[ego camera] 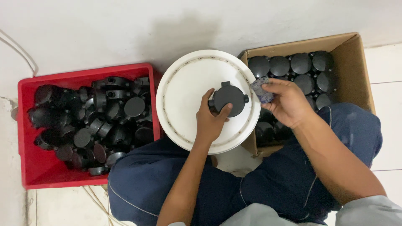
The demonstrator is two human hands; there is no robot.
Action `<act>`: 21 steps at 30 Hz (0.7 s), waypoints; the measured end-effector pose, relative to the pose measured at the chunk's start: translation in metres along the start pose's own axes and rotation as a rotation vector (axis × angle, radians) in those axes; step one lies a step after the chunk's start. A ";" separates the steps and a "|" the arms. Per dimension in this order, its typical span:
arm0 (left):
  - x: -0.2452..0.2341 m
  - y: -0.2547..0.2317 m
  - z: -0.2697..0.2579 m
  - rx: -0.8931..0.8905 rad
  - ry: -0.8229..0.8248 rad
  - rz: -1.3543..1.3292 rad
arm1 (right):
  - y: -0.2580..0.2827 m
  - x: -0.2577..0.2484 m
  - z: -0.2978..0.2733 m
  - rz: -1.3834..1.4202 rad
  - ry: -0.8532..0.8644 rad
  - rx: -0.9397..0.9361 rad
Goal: Cleaning and inspecting black plastic components before placing them in a storage box
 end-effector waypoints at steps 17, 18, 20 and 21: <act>-0.007 -0.002 -0.002 0.430 -0.109 0.540 | 0.026 0.088 -0.045 -1.341 -0.167 -1.272; -0.006 -0.001 -0.001 0.457 -0.118 0.530 | 0.021 0.095 -0.046 -1.402 -0.156 -1.370; -0.007 0.000 0.000 0.461 -0.127 0.492 | 0.003 0.112 -0.047 -1.414 -0.075 -1.433; -0.008 -0.001 0.001 0.471 -0.145 0.454 | -0.008 0.122 -0.050 -1.420 0.013 -1.506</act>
Point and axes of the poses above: each hand's wrist, its own z-axis towards the middle knuckle, its own x-axis out of the palm, y = z × x, the point moved 9 cm from there along z, towards the middle knuckle, and after that the axes turned 5 degrees about x, right-handed, at the moved point
